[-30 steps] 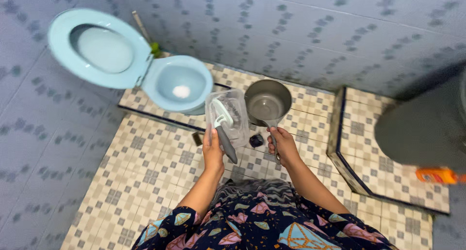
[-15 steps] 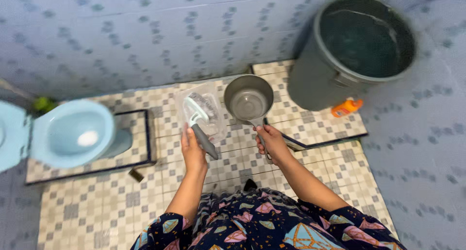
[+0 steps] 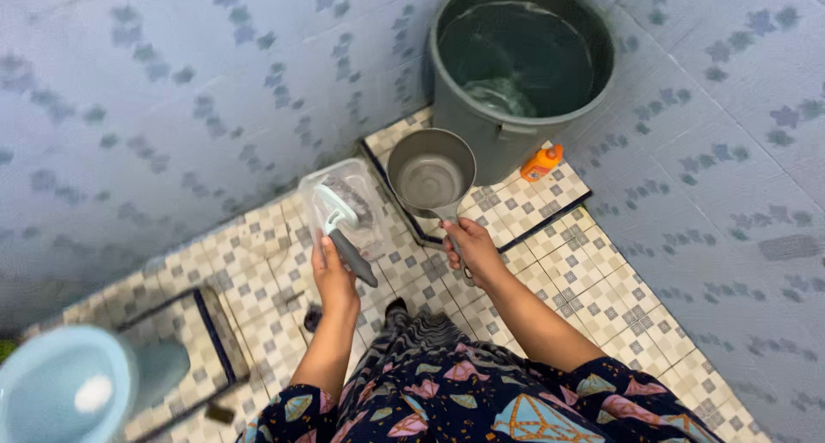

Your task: The person cleans a blue toilet bowl by scrubbing the interior and exterior with a brush and rinsing the surfaces with water poured from a ladle.

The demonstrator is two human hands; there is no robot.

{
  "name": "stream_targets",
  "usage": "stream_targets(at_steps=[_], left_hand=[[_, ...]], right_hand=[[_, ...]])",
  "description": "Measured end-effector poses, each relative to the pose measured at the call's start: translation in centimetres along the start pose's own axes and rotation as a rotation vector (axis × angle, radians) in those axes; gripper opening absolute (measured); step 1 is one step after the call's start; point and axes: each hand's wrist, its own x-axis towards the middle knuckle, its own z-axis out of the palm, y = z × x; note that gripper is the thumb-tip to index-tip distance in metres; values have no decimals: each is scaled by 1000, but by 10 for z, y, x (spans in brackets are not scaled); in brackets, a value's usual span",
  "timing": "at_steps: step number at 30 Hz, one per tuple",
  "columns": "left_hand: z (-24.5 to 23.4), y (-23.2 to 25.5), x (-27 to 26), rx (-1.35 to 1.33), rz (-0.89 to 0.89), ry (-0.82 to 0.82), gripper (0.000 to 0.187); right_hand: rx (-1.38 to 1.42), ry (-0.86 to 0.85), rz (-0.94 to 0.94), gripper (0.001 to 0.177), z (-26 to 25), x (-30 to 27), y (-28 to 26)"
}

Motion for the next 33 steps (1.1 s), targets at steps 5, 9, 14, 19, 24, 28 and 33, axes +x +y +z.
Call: stream_targets(at_steps=[5, 9, 14, 19, 24, 28, 33], left_hand=[[40, 0, 40, 65, -50, -83, 59], [71, -2, 67, 132, -78, -115, 58], [113, -14, 93, 114, -87, -134, 59], [155, -35, 110, 45, -80, -117, 61], [190, -54, 116, 83, -38, -53, 59], [215, -58, 107, 61, -19, 7, 58], [234, -64, 89, 6, -11, 96, 58]], right_hand=[[-1, 51, -44, 26, -11, 30, -26], [17, 103, -48, 25, -20, 50, -40], [2, 165, -49, 24, -39, 81, -67], [-178, 254, -49, 21, -105, 144, -90], [-653, 449, -344, 24, -206, 235, -118], [-1287, 627, -310, 27, -254, 268, -158], [-1531, 552, -116, 29, -298, 333, -156]])
